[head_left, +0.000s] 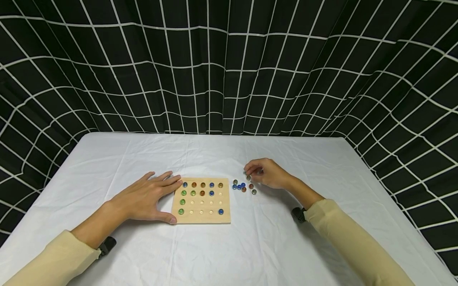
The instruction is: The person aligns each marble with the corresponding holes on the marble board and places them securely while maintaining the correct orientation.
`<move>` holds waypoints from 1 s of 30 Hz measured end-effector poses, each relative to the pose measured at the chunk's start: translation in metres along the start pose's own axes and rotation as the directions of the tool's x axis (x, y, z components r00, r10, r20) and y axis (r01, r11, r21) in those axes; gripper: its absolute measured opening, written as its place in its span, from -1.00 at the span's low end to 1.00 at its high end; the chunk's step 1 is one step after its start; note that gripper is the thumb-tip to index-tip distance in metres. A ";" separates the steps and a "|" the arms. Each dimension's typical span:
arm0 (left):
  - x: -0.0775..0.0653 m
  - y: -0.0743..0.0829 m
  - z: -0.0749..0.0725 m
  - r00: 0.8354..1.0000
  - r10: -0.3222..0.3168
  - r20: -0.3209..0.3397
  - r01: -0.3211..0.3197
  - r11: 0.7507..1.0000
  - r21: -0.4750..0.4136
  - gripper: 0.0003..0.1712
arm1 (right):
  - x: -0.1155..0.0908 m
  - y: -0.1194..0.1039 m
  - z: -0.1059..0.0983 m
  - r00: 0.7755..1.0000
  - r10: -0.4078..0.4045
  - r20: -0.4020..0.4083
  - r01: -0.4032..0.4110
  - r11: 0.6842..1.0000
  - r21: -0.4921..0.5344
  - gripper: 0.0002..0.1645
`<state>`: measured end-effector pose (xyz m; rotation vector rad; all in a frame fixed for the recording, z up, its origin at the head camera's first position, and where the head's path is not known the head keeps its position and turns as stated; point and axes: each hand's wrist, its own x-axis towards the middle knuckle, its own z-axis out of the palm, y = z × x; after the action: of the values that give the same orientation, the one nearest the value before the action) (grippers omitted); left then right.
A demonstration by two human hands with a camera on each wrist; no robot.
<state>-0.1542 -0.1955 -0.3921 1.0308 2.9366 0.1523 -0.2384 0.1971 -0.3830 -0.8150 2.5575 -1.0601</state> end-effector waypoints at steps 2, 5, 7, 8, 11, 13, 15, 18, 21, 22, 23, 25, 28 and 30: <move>0.000 0.000 0.000 1.000 -0.003 0.004 0.003 1.000 0.000 0.31 | 0.000 -0.001 0.000 1.000 0.004 0.002 -0.004 1.000 -0.002 -0.67; 0.001 0.000 0.000 1.000 -0.008 0.008 0.008 1.000 -0.003 0.31 | 0.001 -0.001 0.001 1.000 0.006 0.003 -0.006 1.000 -0.008 -0.68; 0.001 0.001 0.000 1.000 -0.010 0.010 0.010 1.000 -0.004 0.31 | 0.002 0.000 0.001 1.000 0.006 0.002 -0.006 1.000 -0.016 -0.68; 0.001 0.001 0.000 1.000 -0.010 0.012 0.010 1.000 -0.005 0.31 | 0.002 0.000 0.001 1.000 0.005 0.002 -0.005 1.000 -0.019 -0.68; 0.000 0.001 0.000 1.000 -0.011 0.013 0.011 1.000 -0.004 0.31 | 0.002 0.000 0.002 1.000 -0.002 0.000 0.002 1.000 -0.031 -0.68; 0.000 0.000 0.000 1.000 -0.009 0.012 0.009 1.000 -0.004 0.31 | 0.003 0.000 0.002 1.000 -0.007 -0.003 0.007 0.999 -0.039 -0.68; 0.000 0.000 0.000 1.000 -0.007 0.010 0.007 1.000 -0.002 0.31 | 0.003 -0.001 0.003 1.000 -0.011 -0.006 0.010 0.999 -0.048 -0.69; 0.000 0.000 0.000 1.000 -0.004 0.007 0.004 1.000 -0.001 0.31 | 0.003 -0.001 0.004 1.000 -0.012 -0.012 0.011 0.998 -0.061 -0.70; 0.001 0.000 0.001 1.000 -0.003 0.005 0.003 1.000 -0.002 0.31 | 0.003 -0.002 0.005 1.000 -0.013 -0.018 0.012 0.998 -0.068 -0.71; 0.000 -0.001 0.001 1.000 -0.003 0.006 0.003 1.000 -0.003 0.31 | 0.003 -0.002 0.005 1.000 -0.016 -0.019 0.014 0.998 -0.068 -0.72; 0.000 -0.001 0.001 1.000 -0.004 0.007 0.004 1.000 -0.004 0.31 | 0.004 -0.002 0.006 1.000 -0.018 -0.018 0.017 0.998 -0.065 -0.73; 0.000 -0.001 0.001 1.000 -0.006 0.011 0.006 1.000 -0.005 0.31 | 0.004 -0.002 0.007 0.999 -0.027 -0.019 0.025 0.998 -0.058 -0.75; 0.000 -0.001 0.001 1.000 -0.006 0.012 0.006 1.000 -0.002 0.31 | 0.004 -0.006 0.009 0.999 -0.029 -0.027 0.028 0.999 -0.047 -0.75; -0.001 -0.001 0.001 1.000 -0.004 0.009 0.004 1.000 0.002 0.32 | 0.004 -0.009 0.010 0.999 -0.023 -0.039 0.021 0.999 -0.040 -0.74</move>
<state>-0.1543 -0.1964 -0.3934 1.0226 2.9311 0.1441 -0.2336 0.1835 -0.3836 -0.8421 2.6157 -1.0457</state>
